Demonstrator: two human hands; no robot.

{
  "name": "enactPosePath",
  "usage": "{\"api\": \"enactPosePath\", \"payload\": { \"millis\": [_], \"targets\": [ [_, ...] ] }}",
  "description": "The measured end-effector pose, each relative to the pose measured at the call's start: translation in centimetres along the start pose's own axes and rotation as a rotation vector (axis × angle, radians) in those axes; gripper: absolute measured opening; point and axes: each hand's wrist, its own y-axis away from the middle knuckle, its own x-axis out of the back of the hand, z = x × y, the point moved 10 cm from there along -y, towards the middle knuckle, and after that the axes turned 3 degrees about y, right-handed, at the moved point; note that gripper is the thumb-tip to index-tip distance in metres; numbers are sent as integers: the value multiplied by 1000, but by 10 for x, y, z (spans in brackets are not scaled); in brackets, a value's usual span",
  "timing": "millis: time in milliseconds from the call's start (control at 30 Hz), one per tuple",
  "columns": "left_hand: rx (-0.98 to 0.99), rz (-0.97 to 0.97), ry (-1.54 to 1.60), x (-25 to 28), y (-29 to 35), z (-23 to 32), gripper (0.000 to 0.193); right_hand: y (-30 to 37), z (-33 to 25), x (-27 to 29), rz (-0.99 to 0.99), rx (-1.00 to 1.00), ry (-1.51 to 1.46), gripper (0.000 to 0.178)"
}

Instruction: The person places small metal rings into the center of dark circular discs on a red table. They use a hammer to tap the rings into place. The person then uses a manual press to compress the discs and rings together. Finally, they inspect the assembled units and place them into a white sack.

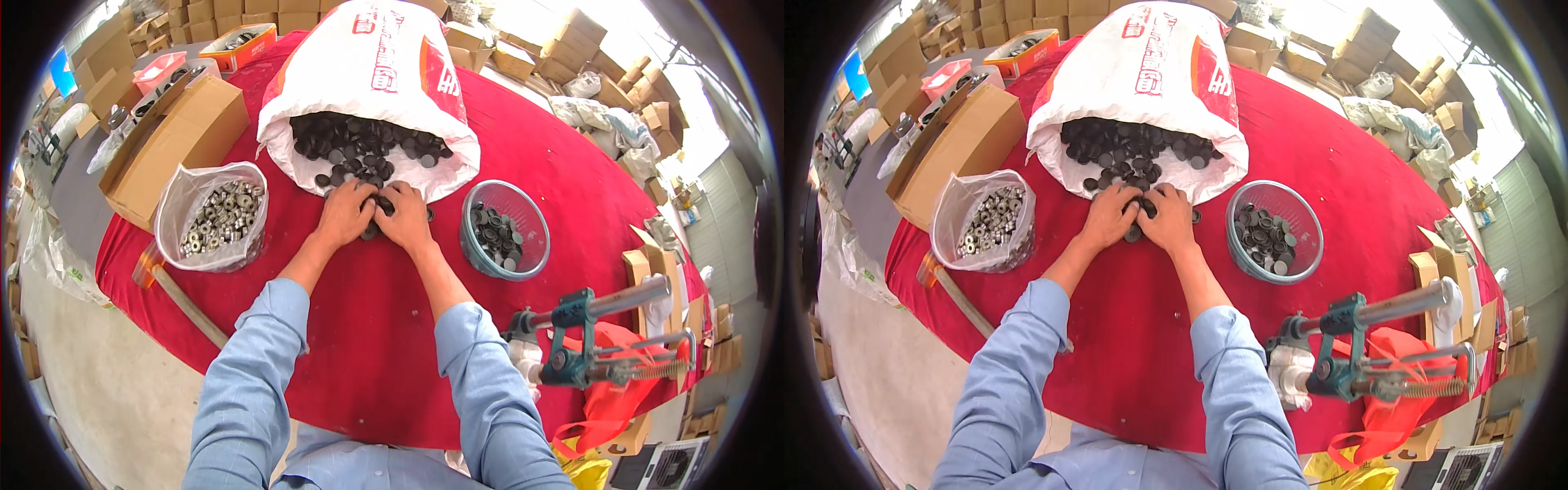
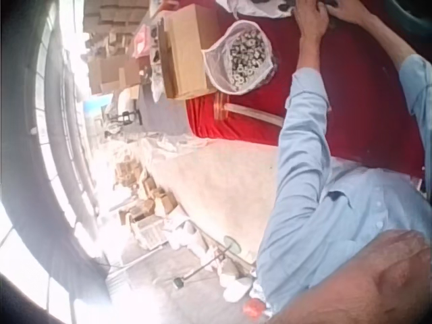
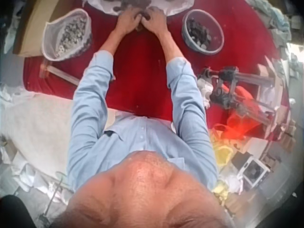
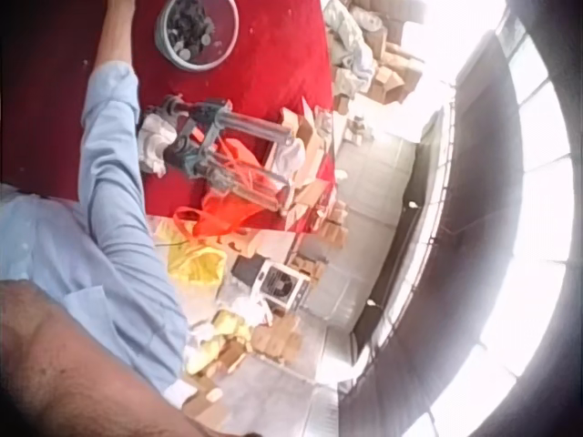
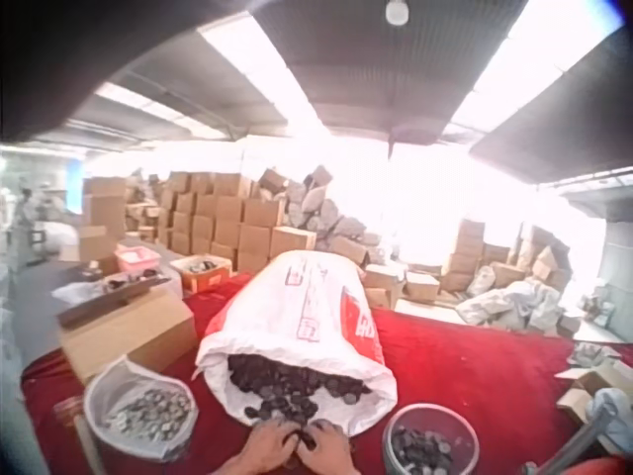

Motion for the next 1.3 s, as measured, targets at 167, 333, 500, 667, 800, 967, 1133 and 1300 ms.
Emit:
{"api": "enactPosePath", "payload": {
  "millis": [167,333,500,667,800,967,1133,1300],
  "targets": [
    [13,-44,115,-7,54,33,30,61,-25,32,14,16,16,36],
    [20,-126,90,-8,101,69,36,113,-50,53,-79,-18,55,41],
    [-17,-215,178,4,144,96,38,147,-82,78,-252,-22,106,41],
    [214,-195,456,53,88,61,13,98,-38,120,-93,-85,-121,16],
    [164,129,-148,68,49,-9,39,57,14,88,3,-170,-17,37],
    [119,123,-233,19,41,-24,61,12,21,38,32,-83,70,61],
    [-9,-6,-174,-18,51,23,49,-29,31,-17,-57,-83,195,59],
    [55,69,-36,-2,48,10,45,-28,-5,-37,-48,95,106,37]
  ]
}}
